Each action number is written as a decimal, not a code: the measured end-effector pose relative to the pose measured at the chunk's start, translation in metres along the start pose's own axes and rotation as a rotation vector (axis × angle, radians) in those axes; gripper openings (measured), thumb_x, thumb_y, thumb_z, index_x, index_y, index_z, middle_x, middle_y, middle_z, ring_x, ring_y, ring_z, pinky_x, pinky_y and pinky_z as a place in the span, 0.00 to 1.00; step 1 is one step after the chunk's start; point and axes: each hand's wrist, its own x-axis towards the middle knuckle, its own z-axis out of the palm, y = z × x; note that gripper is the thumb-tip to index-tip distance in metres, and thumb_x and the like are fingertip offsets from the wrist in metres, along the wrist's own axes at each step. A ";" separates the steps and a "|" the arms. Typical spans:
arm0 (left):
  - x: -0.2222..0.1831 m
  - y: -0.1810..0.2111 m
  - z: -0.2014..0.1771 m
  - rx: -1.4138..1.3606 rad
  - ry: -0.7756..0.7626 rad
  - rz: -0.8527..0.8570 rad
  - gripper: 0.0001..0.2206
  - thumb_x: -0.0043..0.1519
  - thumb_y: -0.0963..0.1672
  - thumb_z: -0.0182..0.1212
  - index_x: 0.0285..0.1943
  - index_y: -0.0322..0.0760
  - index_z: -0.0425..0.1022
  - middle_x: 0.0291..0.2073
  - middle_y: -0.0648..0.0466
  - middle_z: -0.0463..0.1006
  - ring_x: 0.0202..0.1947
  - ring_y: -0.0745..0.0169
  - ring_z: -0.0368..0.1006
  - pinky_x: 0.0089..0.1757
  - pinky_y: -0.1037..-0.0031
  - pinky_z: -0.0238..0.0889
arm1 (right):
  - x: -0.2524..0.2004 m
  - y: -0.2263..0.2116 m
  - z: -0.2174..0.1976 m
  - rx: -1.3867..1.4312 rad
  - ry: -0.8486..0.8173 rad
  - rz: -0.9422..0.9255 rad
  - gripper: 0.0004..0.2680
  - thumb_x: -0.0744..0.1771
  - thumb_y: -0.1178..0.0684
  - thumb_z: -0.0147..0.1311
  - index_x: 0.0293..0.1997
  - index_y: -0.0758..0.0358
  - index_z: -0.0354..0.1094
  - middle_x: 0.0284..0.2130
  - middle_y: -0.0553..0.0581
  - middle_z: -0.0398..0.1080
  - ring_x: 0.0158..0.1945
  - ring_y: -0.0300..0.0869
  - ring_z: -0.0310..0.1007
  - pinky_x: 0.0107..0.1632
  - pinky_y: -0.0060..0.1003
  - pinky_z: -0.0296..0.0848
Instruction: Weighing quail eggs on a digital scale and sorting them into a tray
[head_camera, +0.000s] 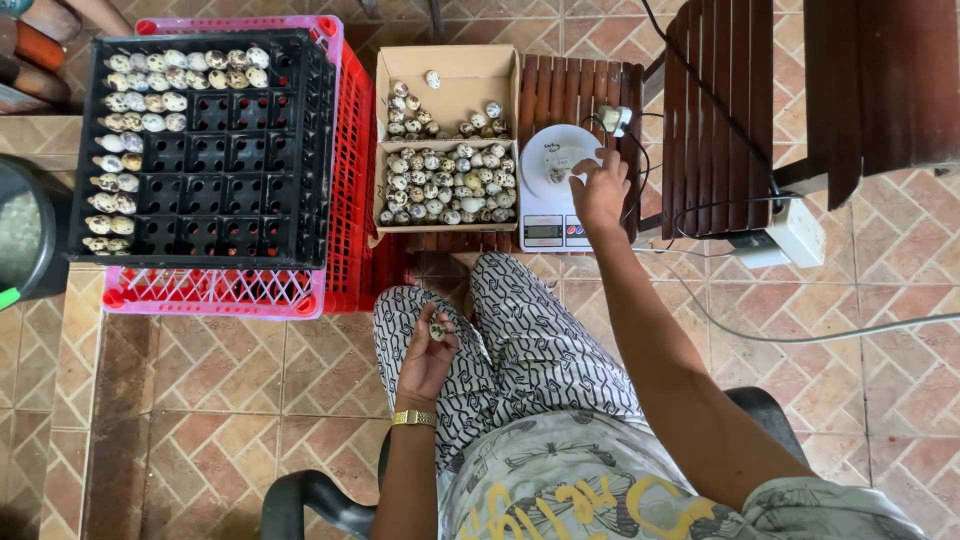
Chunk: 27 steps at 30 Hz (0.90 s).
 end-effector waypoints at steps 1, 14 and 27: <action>0.001 0.001 0.001 0.001 0.000 0.002 0.19 0.67 0.48 0.57 0.65 0.39 0.66 0.47 0.50 0.75 0.48 0.57 0.75 0.44 0.76 0.71 | 0.006 0.001 0.003 0.001 0.000 -0.001 0.04 0.65 0.53 0.68 0.40 0.49 0.78 0.57 0.48 0.59 0.59 0.50 0.61 0.52 0.47 0.68; 0.000 0.001 -0.001 -0.011 0.004 -0.013 0.19 0.68 0.48 0.57 0.66 0.40 0.65 0.48 0.50 0.73 0.49 0.58 0.74 0.44 0.76 0.70 | 0.047 0.006 0.030 -0.168 -0.239 0.022 0.05 0.66 0.45 0.65 0.43 0.42 0.78 0.62 0.45 0.55 0.65 0.49 0.53 0.61 0.49 0.61; 0.000 0.001 0.000 -0.020 0.007 -0.006 0.18 0.68 0.47 0.56 0.65 0.39 0.66 0.47 0.50 0.74 0.48 0.58 0.74 0.44 0.76 0.70 | 0.057 0.009 0.048 -0.182 -0.330 0.028 0.08 0.65 0.40 0.64 0.45 0.44 0.77 0.62 0.46 0.55 0.65 0.49 0.53 0.60 0.48 0.61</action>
